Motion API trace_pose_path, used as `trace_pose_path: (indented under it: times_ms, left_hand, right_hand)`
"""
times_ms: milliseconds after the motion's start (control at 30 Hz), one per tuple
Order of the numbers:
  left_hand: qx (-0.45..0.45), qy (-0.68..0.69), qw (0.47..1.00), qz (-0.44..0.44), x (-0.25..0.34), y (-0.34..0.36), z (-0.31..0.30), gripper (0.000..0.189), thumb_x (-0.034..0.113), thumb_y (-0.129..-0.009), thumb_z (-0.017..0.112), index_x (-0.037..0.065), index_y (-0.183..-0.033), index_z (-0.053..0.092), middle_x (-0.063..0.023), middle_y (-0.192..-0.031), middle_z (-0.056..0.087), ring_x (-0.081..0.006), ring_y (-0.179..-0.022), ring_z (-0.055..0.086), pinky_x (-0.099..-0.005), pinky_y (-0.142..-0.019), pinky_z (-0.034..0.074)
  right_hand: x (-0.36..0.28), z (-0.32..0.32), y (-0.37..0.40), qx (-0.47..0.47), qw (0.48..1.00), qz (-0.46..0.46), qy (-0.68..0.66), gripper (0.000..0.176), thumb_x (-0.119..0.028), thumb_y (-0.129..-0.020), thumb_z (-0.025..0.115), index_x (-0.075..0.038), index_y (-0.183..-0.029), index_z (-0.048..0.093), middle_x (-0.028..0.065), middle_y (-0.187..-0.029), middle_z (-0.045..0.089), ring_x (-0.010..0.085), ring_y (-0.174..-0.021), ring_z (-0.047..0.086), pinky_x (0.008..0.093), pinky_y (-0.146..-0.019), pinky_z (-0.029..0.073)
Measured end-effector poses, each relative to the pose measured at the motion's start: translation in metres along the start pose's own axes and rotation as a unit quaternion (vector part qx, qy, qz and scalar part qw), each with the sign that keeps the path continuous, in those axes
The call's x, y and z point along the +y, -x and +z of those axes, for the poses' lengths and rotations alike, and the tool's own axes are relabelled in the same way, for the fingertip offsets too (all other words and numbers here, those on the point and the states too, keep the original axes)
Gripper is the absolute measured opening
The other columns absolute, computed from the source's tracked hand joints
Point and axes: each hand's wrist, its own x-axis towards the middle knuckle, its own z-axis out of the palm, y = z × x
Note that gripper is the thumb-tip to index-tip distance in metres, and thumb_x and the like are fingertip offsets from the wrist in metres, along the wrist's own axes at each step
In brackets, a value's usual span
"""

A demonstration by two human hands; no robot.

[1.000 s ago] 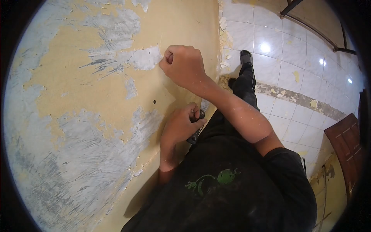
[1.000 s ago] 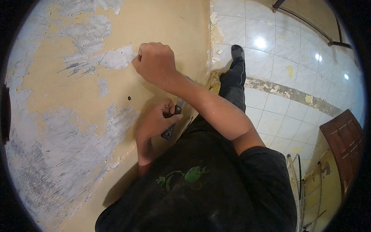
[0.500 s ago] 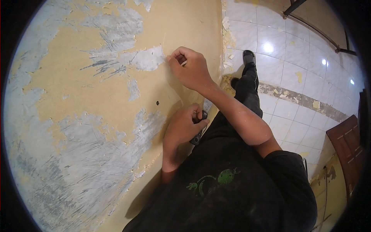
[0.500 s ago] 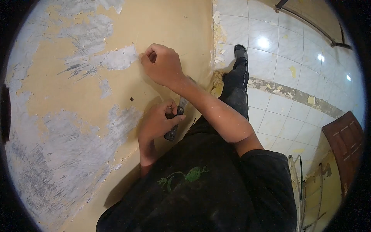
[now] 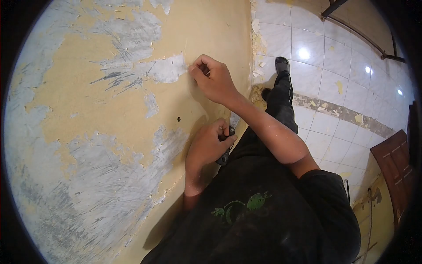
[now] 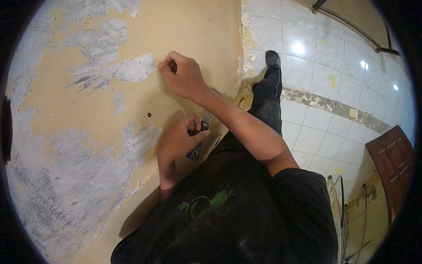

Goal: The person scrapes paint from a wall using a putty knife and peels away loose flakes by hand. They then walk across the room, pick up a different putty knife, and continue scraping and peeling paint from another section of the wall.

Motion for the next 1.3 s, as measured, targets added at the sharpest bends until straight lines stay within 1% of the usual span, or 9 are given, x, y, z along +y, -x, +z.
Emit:
trace_pose_path:
  times_ms: [300,467,567,667,800,900,967,1167,1300]
  left_hand:
    - [-0.003,0.0,1.0,0.008,-0.001,-0.001,-0.001,0.024,0.015,-0.072,0.068,0.002,-0.075,0.047,-0.0133,-0.062,0.057,-0.0256,-0.056,0.055,-0.0356,-0.058,0.043]
    - [0.01,-0.025,0.999,0.019,0.0,0.0,-0.001,0.025,0.016,-0.072,0.068,0.002,-0.077,0.048,-0.0138,-0.063,0.057,-0.0273,-0.058,0.057,-0.0361,-0.059,0.044]
    - [0.0,-0.005,1.0,0.007,-0.001,-0.001,-0.001,0.025,0.016,-0.072,0.068,0.002,-0.077,0.048,-0.0141,-0.064,0.058,-0.0278,-0.06,0.057,-0.0363,-0.059,0.044]
    - [0.0,0.032,0.999,0.01,-0.01,-0.003,0.003,0.025,0.017,-0.072,0.068,0.002,-0.077,0.048,-0.0148,-0.065,0.058,-0.0281,-0.06,0.058,-0.0366,-0.06,0.044]
    - [0.004,0.008,0.999,0.031,-0.007,-0.002,0.002,0.025,0.016,-0.072,0.068,0.002,-0.077,0.048,-0.0151,-0.065,0.058,-0.0279,-0.059,0.057,-0.0365,-0.059,0.044]
    - [0.008,0.001,1.0,0.015,-0.003,-0.001,0.0,0.024,0.016,-0.072,0.068,0.002,-0.076,0.048,-0.0156,-0.065,0.058,-0.0281,-0.059,0.057,-0.0362,-0.059,0.044]
    - [0.005,0.003,1.0,0.006,-0.007,-0.002,0.001,0.024,0.016,-0.071,0.068,0.002,-0.075,0.048,-0.0152,-0.064,0.057,-0.0262,-0.058,0.056,-0.0354,-0.058,0.044]
    - [0.014,0.003,1.0,0.02,-0.001,-0.001,-0.001,0.025,0.016,-0.072,0.068,0.001,-0.075,0.047,-0.0136,-0.062,0.054,-0.0219,-0.056,0.053,-0.0341,-0.057,0.042]
    - [0.01,0.022,1.0,0.001,-0.002,0.001,-0.001,0.025,0.016,-0.072,0.068,0.001,-0.075,0.047,-0.0138,-0.061,0.054,-0.0231,-0.056,0.053,-0.0343,-0.057,0.042]
  right_hand:
    - [0.005,0.001,-0.008,-0.001,1.0,-0.02,0.005,0.015,-0.012,-0.084,0.057,-0.001,-0.075,0.053,-0.0015,-0.06,0.05,0.0042,-0.055,0.045,0.0216,-0.051,0.038]
    - [0.002,0.0,-0.006,0.004,0.996,0.035,-0.086,0.014,-0.012,-0.084,0.058,-0.001,-0.076,0.054,0.0001,-0.065,0.055,0.0053,-0.057,0.049,0.0212,-0.052,0.04]
    - [-0.009,0.001,0.001,0.011,0.999,0.022,-0.036,0.014,-0.012,-0.085,0.058,-0.001,-0.077,0.054,-0.0002,-0.066,0.055,0.0053,-0.059,0.051,0.0209,-0.052,0.041]
    - [0.003,0.003,-0.003,0.0,0.998,0.044,-0.05,0.013,-0.013,-0.085,0.059,-0.002,-0.079,0.056,-0.0004,-0.066,0.056,0.0055,-0.06,0.052,0.0206,-0.053,0.041]
    - [0.003,0.002,-0.003,-0.001,0.998,0.047,-0.041,0.015,-0.013,-0.084,0.059,-0.001,-0.077,0.056,0.0002,-0.066,0.057,0.0056,-0.06,0.052,0.0215,-0.054,0.043]
    - [-0.008,0.001,-0.003,0.022,0.999,0.016,0.024,0.014,-0.013,-0.081,0.059,0.0,-0.075,0.056,0.0036,-0.063,0.059,0.0085,-0.057,0.055,0.0242,-0.054,0.044]
    - [-0.015,-0.002,-0.005,0.015,0.988,-0.061,0.14,0.012,-0.011,-0.077,0.057,0.0,-0.073,0.055,0.0079,-0.059,0.058,0.0151,-0.054,0.058,0.0277,-0.054,0.045]
    - [-0.009,-0.005,-0.012,0.005,0.978,-0.137,0.154,0.01,-0.01,-0.073,0.058,-0.001,-0.071,0.053,0.0105,-0.057,0.056,0.0241,-0.051,0.057,0.0313,-0.053,0.046]
    - [0.0,-0.012,-0.015,0.008,0.973,-0.165,0.163,0.011,-0.01,-0.075,0.059,-0.001,-0.071,0.053,0.0068,-0.055,0.055,0.0181,-0.05,0.056,0.0292,-0.052,0.045]
